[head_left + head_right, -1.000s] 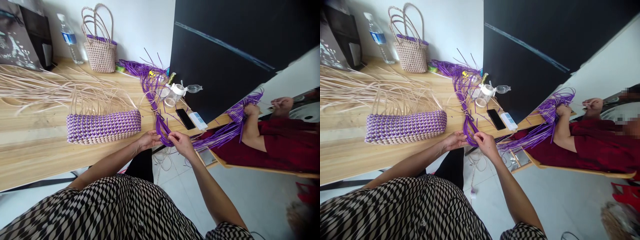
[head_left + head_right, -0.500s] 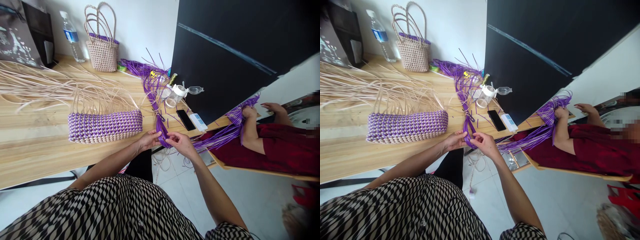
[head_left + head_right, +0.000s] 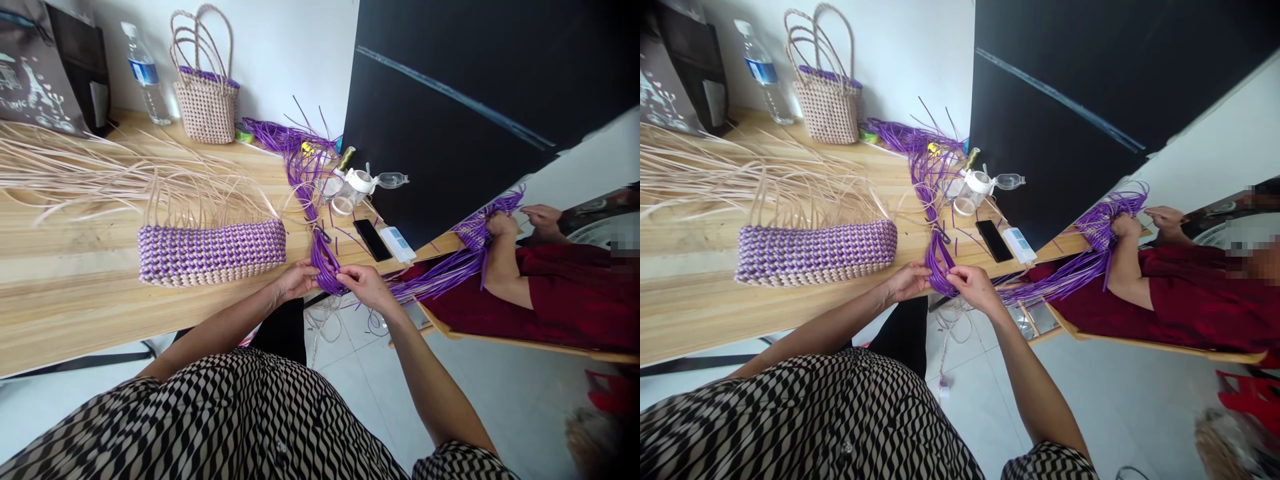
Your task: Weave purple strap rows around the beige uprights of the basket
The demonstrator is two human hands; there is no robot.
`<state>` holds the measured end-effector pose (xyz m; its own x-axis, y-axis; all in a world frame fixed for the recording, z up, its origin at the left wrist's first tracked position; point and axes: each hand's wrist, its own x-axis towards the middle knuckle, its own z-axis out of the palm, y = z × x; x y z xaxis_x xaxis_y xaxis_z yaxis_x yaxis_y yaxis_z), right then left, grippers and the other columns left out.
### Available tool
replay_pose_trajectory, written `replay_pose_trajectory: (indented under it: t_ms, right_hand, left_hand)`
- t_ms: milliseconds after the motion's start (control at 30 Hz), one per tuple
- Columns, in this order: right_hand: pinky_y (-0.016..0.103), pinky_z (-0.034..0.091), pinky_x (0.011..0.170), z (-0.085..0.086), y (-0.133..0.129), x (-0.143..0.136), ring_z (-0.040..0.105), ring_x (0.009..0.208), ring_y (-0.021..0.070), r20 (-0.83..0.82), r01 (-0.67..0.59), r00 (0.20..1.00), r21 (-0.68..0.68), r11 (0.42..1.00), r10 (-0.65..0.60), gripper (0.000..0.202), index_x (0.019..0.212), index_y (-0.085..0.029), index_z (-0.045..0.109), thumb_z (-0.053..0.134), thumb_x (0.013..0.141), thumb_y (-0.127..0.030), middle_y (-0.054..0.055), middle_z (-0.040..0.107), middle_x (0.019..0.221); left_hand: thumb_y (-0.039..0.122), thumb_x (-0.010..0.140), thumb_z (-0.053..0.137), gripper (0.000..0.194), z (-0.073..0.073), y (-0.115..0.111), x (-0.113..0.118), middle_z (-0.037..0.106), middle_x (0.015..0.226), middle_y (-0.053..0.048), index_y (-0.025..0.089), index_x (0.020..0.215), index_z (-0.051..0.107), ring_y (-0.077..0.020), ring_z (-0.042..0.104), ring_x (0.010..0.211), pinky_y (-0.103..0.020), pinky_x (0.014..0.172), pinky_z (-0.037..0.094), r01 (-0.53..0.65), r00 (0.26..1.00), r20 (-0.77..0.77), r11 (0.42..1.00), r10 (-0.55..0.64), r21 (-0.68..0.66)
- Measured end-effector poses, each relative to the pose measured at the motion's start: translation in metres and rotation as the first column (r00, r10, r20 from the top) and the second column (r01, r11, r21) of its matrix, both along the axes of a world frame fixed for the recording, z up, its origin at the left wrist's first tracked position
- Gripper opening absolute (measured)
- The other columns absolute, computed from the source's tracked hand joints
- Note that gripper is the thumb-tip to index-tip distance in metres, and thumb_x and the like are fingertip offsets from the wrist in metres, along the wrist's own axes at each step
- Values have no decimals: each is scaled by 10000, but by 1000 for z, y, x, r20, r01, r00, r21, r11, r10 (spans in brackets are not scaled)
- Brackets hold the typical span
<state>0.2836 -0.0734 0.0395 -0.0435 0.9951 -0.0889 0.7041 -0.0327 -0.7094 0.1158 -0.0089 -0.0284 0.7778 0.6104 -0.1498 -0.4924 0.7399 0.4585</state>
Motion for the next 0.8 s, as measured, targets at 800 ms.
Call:
replay_pose_trajectory:
  t_ms: [800]
  right_hand:
    - [243, 367, 581, 6, 3, -5, 483, 607, 134, 93, 11, 996, -6, 1000, -10, 266, 642, -160, 606, 589, 746, -404, -8, 549, 621]
  left_hand:
    - [38, 788, 572, 132, 0, 1, 1, 690, 844, -68, 76, 892, 645, -123, 653, 781, -304, 903, 466, -65, 998, -14, 996, 65, -56]
